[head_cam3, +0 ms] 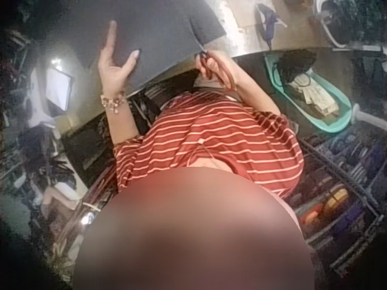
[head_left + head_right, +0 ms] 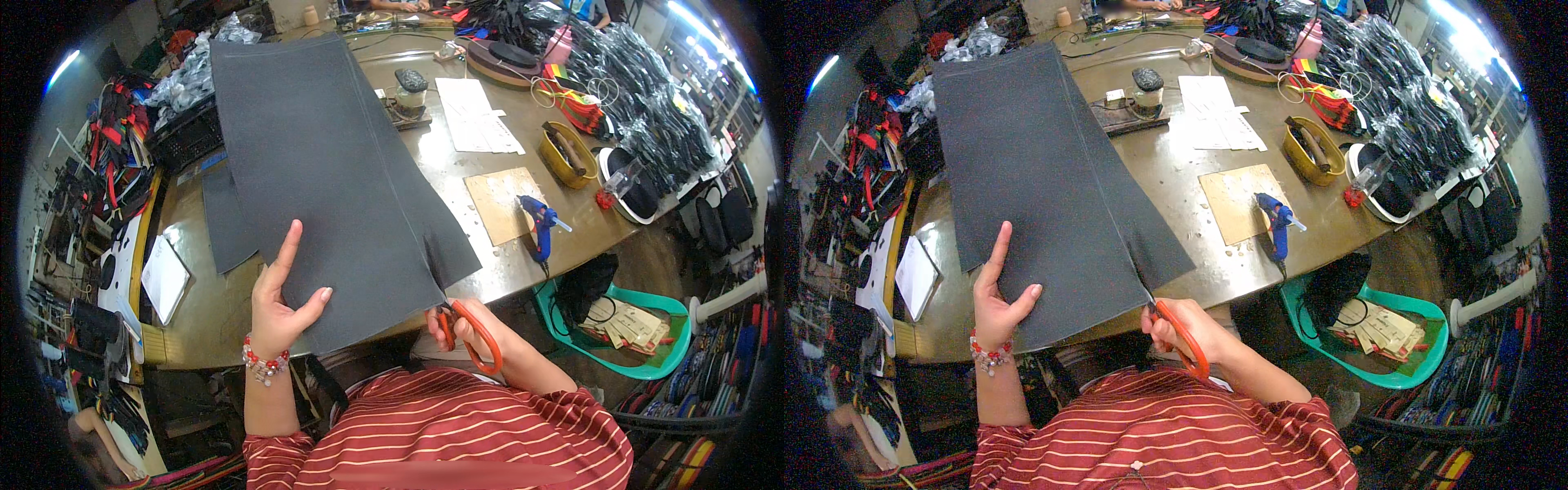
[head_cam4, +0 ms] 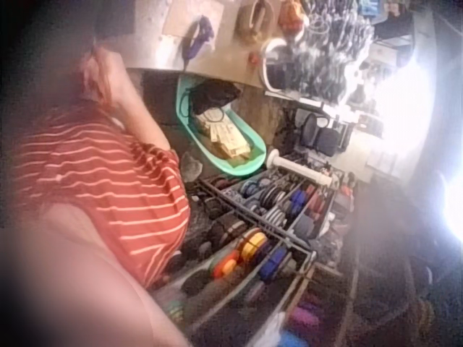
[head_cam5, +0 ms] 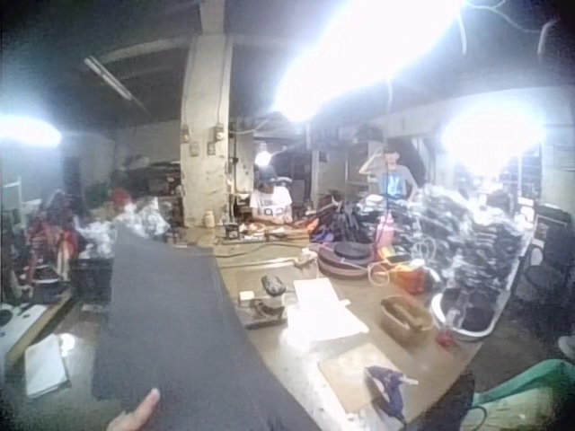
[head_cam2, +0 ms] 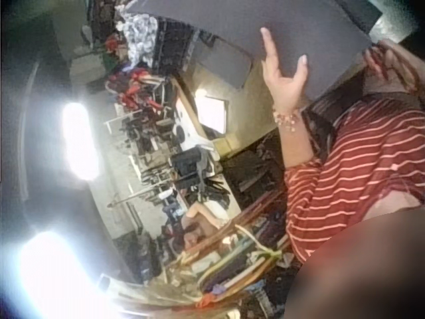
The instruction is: The person uses red-handled scissors to cut a large sheet of dark gray flexible material along pre-drawn lines. They rotate the sheet and trim edges to separate pieces, then set the cut pieces aside on the worktable.
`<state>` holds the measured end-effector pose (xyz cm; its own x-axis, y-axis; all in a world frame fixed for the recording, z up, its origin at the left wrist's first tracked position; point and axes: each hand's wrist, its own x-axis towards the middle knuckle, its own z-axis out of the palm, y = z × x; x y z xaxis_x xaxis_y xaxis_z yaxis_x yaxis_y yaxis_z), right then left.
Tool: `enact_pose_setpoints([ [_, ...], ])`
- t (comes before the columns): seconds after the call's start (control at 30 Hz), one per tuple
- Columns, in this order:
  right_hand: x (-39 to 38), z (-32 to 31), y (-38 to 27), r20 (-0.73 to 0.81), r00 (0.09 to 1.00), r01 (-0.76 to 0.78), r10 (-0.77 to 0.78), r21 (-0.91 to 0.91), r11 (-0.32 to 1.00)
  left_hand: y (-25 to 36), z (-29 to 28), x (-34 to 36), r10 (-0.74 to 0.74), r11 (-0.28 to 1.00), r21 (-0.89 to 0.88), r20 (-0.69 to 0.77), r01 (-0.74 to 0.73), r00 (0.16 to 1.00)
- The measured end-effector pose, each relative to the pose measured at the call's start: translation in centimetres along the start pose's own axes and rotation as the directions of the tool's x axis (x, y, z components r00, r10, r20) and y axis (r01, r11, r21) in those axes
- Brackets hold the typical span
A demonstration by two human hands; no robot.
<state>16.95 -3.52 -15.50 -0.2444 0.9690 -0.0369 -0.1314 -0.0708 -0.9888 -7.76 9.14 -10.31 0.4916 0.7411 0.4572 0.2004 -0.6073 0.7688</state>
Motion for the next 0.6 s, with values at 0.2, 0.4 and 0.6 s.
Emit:
enact_pose_setpoints([
  [0.2, -0.3, 0.3, 0.6, -0.045, 0.998, 0.044, -0.041, 0.045, 0.998, -0.3, 0.5, -0.1, 0.052, 0.996, -0.079, 0.003, -0.052, 0.999],
  [0.4, -0.2, 0.7, 0.9, -0.139, 0.989, 0.063, -0.057, 0.038, 0.997, 0.0, 0.4, -0.5, 0.060, 0.998, -0.016, 0.006, -0.060, 0.998],
  [0.6, 0.0, 0.8, 1.1, -0.142, 0.985, 0.084, -0.093, -0.072, 0.994, 0.1, 0.4, -1.0, 0.038, 0.998, -0.052, 0.016, -0.037, 0.999],
])
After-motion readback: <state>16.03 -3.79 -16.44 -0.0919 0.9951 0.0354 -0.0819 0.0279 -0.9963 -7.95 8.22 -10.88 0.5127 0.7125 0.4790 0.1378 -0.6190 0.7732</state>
